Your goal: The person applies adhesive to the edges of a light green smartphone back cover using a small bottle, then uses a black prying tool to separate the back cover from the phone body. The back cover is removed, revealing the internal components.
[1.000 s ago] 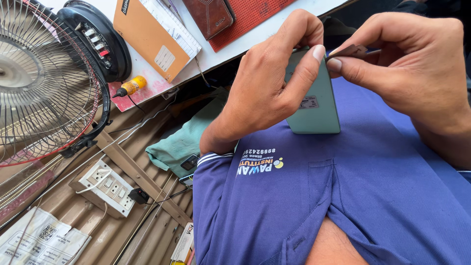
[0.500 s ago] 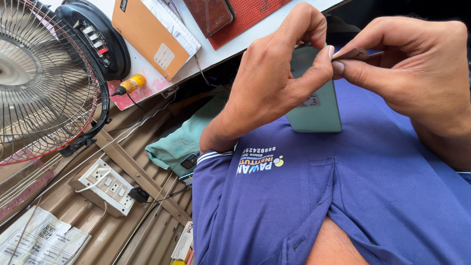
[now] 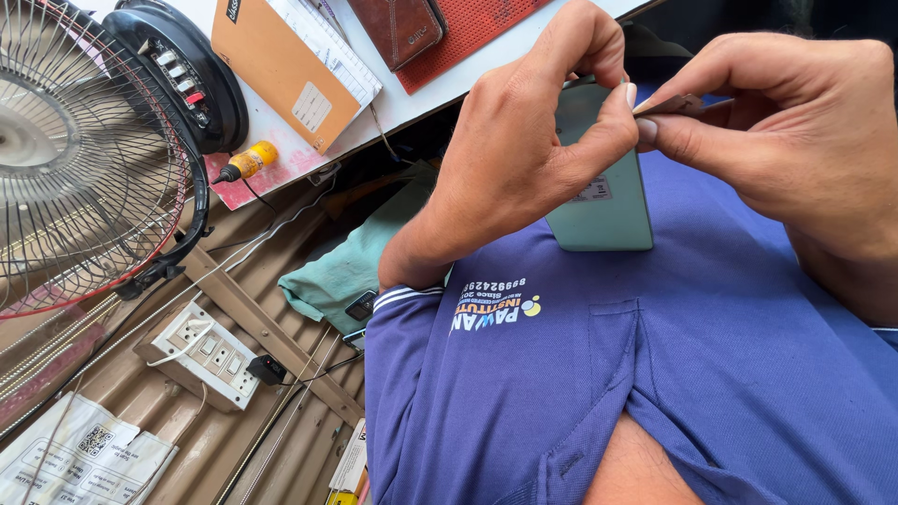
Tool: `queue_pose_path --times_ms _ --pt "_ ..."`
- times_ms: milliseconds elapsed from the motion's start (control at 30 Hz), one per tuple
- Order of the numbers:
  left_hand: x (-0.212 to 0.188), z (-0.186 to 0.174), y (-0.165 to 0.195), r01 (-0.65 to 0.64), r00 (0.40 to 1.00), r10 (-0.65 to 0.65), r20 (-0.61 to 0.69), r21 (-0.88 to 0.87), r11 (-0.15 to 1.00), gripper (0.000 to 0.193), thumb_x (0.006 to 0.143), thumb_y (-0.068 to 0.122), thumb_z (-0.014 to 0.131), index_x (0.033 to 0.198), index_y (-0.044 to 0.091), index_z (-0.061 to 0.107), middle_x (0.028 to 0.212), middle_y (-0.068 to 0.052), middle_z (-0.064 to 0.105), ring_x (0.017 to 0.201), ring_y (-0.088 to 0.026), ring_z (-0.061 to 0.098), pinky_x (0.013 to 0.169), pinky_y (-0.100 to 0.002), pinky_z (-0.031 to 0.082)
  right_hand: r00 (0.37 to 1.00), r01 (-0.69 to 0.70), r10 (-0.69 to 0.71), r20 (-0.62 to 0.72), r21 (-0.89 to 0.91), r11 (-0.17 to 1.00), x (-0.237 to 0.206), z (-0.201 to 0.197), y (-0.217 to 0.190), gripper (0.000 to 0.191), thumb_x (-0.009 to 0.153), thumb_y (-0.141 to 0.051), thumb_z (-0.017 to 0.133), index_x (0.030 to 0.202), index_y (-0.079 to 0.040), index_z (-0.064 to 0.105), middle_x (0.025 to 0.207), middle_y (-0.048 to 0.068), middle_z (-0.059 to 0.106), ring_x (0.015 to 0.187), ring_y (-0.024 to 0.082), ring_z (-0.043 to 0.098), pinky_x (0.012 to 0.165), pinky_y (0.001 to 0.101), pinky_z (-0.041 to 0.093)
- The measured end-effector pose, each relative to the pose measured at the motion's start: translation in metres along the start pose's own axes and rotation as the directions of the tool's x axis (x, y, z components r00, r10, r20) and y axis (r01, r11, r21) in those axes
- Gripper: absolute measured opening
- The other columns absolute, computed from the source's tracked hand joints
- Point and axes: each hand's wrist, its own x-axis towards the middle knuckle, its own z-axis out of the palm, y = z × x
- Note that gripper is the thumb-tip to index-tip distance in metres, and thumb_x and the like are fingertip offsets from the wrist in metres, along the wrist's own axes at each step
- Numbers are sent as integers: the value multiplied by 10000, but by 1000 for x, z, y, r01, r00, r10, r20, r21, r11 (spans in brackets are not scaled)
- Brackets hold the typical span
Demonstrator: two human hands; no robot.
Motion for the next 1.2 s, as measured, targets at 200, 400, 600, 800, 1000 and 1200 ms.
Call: queue_pose_path --times_ms 200,400,600,800,1000,1200 --pt "-4 2 -7 -99 995 99 -19 18 995 188 1003 116 675 1101 62 523 962 -57 627 841 -190 684 793 -306 557 1000 -27 27 -1 -11 1000 -2 0 -3 117 901 50 726 1015 39 703 933 109 721 887 141 726 803 228 609" --pt "-4 1 -9 -68 998 68 -4 3 998 184 1000 110 665 1111 65 526 934 -60 619 843 -196 681 788 -302 558 998 -69 69 5 20 997 -2 0 -2 126 900 63 719 1023 42 704 939 113 726 895 139 725 803 229 604" --pt "-2 1 -10 -111 994 111 -11 10 994 179 1013 102 669 1094 59 516 936 -59 625 856 -194 686 810 -300 560 999 -37 37 14 44 998 -1 0 3 127 898 66 716 1022 45 699 940 111 722 903 133 725 808 223 607" --pt "-1 0 -8 -59 998 59 4 1 998 182 975 99 664 1085 53 526 938 -68 630 855 -204 687 796 -315 556 999 -43 42 7 52 998 0 -1 8 135 898 71 723 1029 50 702 945 109 722 904 136 723 805 221 602" --pt "-1 2 -20 -64 998 64 0 9 998 152 1016 97 664 1055 48 525 921 -45 654 872 -152 720 835 -283 579 993 112 -108 -42 128 985 -4 1 18 114 974 30 724 1077 27 675 1038 78 705 989 111 708 893 213 613" --pt "-1 -1 -35 -63 998 66 16 -144 988 118 1040 88 626 1055 16 533 915 -63 702 929 -122 751 875 -275 605 945 263 -252 -208 27 964 22 -35 63 61 1102 10 692 1057 11 650 1061 97 712 945 123 678 865 212 556"
